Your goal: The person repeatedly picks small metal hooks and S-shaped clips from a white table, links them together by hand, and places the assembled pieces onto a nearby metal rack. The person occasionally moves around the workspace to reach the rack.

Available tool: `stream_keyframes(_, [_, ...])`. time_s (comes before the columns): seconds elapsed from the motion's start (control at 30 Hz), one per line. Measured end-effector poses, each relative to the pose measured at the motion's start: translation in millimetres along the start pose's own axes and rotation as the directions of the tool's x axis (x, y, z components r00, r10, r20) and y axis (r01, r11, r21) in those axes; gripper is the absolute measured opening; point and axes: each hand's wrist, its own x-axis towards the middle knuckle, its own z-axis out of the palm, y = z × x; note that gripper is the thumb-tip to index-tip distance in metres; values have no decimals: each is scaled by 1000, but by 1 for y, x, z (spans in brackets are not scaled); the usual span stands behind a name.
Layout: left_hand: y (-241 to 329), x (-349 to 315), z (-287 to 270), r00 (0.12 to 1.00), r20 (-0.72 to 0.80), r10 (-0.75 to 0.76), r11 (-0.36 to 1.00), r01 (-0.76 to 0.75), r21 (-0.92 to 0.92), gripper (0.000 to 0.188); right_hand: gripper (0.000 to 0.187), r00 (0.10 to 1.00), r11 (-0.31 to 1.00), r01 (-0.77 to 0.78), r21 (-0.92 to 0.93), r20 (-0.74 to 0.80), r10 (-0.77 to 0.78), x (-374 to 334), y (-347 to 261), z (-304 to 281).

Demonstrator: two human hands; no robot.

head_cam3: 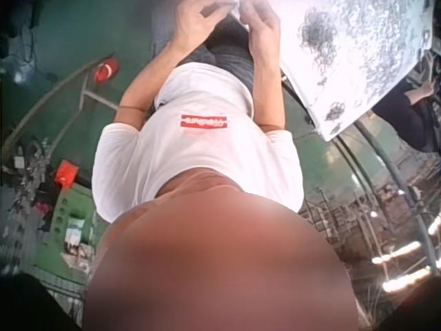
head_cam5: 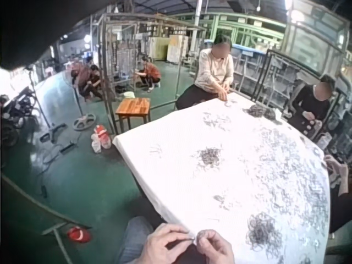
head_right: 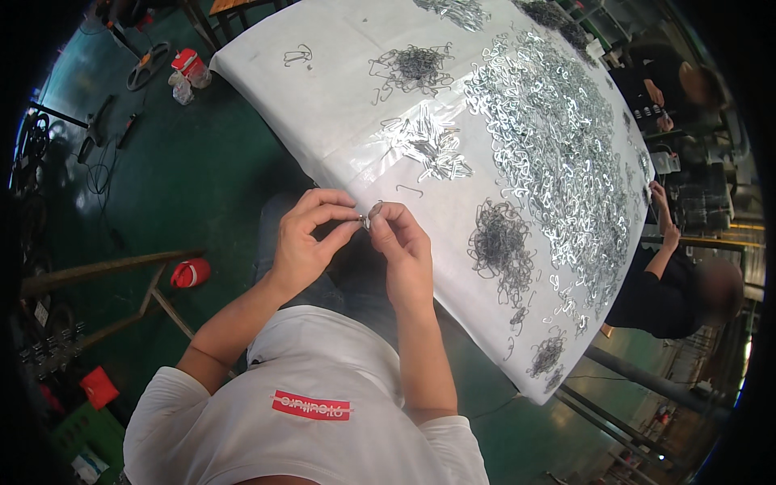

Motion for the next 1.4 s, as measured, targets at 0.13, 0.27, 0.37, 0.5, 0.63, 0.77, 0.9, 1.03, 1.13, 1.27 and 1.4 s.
stream_keyframes(0.13, [2,1,0,1000,-4,5,1000,-5,18,16,10,1000,1000,-8,9,-8,8,-1,1,-1])
stream_keyframes(0.27, [3,1,1,999,8,41,998,-41,55,17,8,996,997,83,6,-40,-83,2,9,1])
stream_keyframes(0.37, [-1,-1,5,999,12,47,999,-47,14,14,5,972,972,229,-48,-49,-231,5,15,3])
stream_keyframes(0.5, [-30,21,11,989,-75,125,992,-123,37,12,7,914,907,396,-140,-33,-404,2,16,2])
stream_keyframes(0.63, [-80,85,27,991,-1,131,954,-125,271,9,9,895,881,429,-201,-35,-444,-2,17,3])
stream_keyframes(0.77, [-114,124,54,989,69,134,847,-150,510,13,8,924,909,365,-200,-41,-380,-8,21,2])
stream_keyframes(0.9, [-140,138,78,973,199,115,604,-227,764,15,6,938,916,332,-224,-20,-345,-12,25,1])
stream_keyframes(1.03, [-150,137,69,896,329,299,562,-444,698,10,8,912,887,399,-234,-3,-411,-12,26,1])
stream_keyframes(1.13, [-149,141,57,829,370,419,557,-557,616,10,8,910,887,406,-220,3,-415,-9,27,0])
stream_keyframes(1.27, [-142,148,56,766,542,346,436,-643,630,13,3,912,881,400,-253,22,-409,-11,26,-2])
stream_keyframes(1.4, [-132,148,63,834,468,292,418,-552,722,11,3,915,891,396,-222,12,-403,-12,25,3])
